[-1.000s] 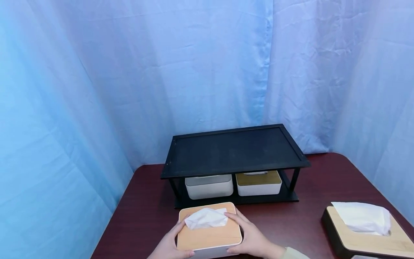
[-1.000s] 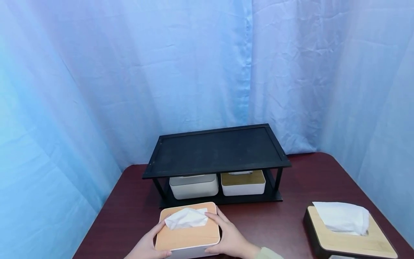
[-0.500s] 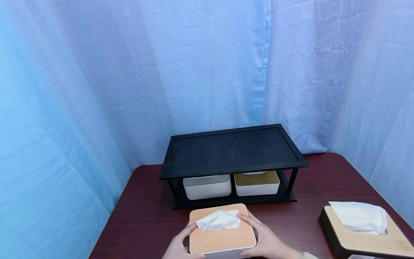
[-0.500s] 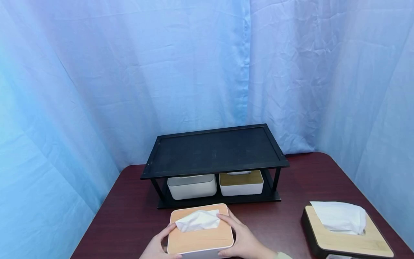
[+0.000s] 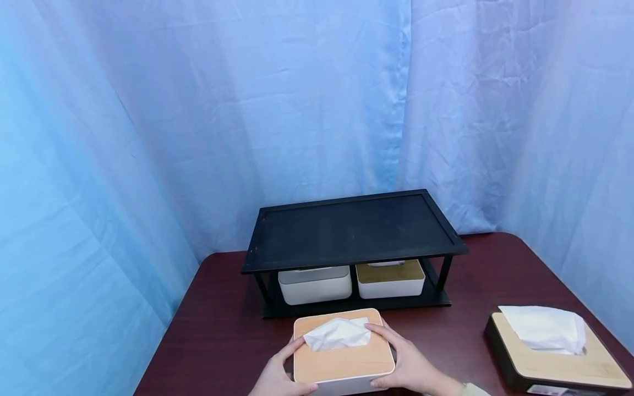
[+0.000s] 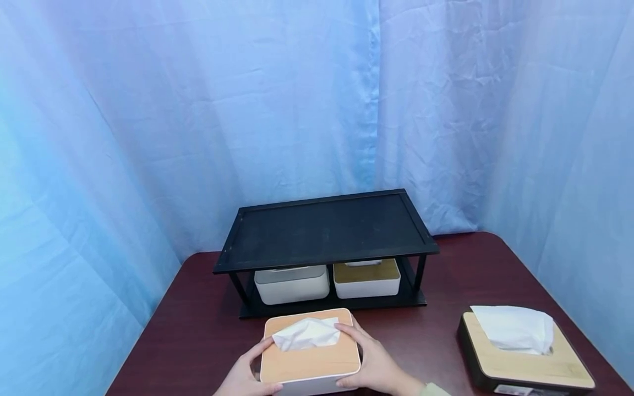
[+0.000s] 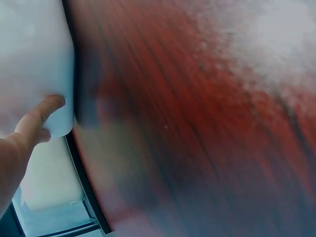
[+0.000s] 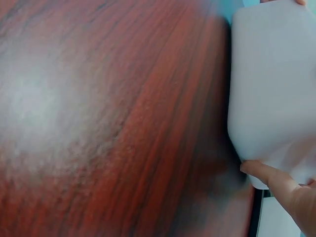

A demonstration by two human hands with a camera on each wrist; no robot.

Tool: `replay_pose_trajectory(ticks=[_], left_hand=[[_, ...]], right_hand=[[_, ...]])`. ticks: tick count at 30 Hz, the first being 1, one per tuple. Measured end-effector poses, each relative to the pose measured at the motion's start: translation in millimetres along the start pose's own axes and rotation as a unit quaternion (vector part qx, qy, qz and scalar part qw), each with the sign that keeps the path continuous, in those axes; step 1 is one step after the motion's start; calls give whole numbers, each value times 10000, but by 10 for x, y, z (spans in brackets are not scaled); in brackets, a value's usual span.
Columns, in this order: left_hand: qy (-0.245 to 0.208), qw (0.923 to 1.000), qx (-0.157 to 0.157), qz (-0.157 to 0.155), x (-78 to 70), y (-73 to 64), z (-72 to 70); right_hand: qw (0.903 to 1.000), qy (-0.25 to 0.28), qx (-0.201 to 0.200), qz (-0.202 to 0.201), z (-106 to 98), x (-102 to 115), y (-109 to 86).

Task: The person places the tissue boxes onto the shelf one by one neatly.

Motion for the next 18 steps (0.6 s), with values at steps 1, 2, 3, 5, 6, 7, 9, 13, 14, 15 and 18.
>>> replay_pose_trajectory(ticks=[1, 2, 3, 5, 6, 7, 9, 13, 14, 15, 18], left_hand=[[-15, 10000, 5, 14, -1, 8, 7], [-41, 10000, 21, 40, -5, 12, 15], [-50, 10000, 27, 47, -10, 16, 24], [-12, 10000, 7, 67, -31, 13, 24], [6, 10000, 17, 91, -53, 10, 29], [74, 9999, 22, 136, -88, 8, 31], [324, 9992, 4, 230, -173, 6, 24], [724, 9960, -22, 527, -400, -19, 1], [804, 9950, -42, 586, -462, -33, -3], [877, 9938, -52, 675, -531, -50, -4], [1274, 9855, -213, 1099, -780, -125, -24]], right_hand=[[10000, 11, -12, 31, -7, 3, -9], [10000, 33, -24, 49, -14, 8, -19], [10000, 57, -45, 52, -21, 14, -29], [9999, 45, -90, -112, -37, 56, -34], [9997, -1, -129, -208, -50, 78, -40], [9993, -63, -181, -317, -65, 105, -49], [9981, -130, -318, -519, -102, 159, -62], [9958, -135, -502, -757, -177, 279, -65], [9951, -122, -536, -819, -197, 318, -66], [9944, -126, -571, -882, -220, 364, -71], [9892, -347, -775, -1199, -309, 560, -103]])
Point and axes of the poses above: each hand's wrist, its own y-axis towards the middle knuckle, its own z-axis out of the palm, x = y × z, the point moved 8 cm from there along y, towards the middle knuckle, and after that the axes turned 11 degrees about x, right-handed, at the moved point
